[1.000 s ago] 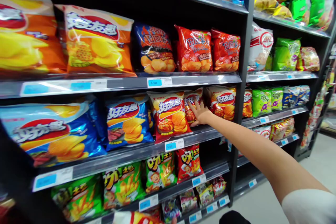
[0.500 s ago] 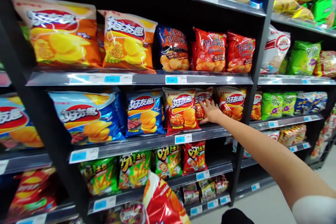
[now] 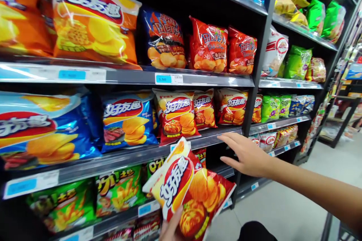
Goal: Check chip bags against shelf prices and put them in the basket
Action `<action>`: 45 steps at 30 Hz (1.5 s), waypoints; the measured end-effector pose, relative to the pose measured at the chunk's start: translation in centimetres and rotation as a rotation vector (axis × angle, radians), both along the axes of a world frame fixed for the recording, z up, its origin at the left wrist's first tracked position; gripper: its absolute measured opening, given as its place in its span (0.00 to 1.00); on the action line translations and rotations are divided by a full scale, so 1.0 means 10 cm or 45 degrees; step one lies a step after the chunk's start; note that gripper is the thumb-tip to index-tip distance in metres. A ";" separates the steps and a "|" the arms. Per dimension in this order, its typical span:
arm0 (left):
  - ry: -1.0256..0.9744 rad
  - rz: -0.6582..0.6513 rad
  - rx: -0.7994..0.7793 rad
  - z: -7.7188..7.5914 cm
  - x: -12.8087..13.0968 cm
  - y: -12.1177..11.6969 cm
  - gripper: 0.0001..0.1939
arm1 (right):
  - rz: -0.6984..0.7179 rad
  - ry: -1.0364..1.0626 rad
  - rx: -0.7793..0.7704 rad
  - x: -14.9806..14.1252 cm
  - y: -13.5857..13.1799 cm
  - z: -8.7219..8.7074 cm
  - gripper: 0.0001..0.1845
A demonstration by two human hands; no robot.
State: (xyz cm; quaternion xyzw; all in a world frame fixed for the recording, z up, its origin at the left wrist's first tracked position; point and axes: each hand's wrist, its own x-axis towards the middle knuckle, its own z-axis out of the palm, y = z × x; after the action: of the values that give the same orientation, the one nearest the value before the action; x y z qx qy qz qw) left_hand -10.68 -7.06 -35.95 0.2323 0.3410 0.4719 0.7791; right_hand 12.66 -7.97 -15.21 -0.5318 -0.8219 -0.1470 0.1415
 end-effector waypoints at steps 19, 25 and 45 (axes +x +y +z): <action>0.356 -0.292 1.025 0.77 0.51 0.14 0.35 | -0.215 1.089 -0.168 -0.24 -0.53 -0.89 0.71; 0.639 -0.557 1.742 1.33 0.75 0.55 0.24 | -0.190 2.158 0.530 -0.03 -0.42 -1.37 0.58; 2.232 0.146 2.912 2.13 2.56 2.12 0.44 | -0.340 2.620 1.227 0.34 0.02 -1.68 0.46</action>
State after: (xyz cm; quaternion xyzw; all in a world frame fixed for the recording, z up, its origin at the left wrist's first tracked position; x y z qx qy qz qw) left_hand 14.88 14.18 -14.67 0.9136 0.1516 0.2196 -0.3068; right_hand 16.09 -7.76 -32.02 -0.3738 -0.1116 0.0443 0.9197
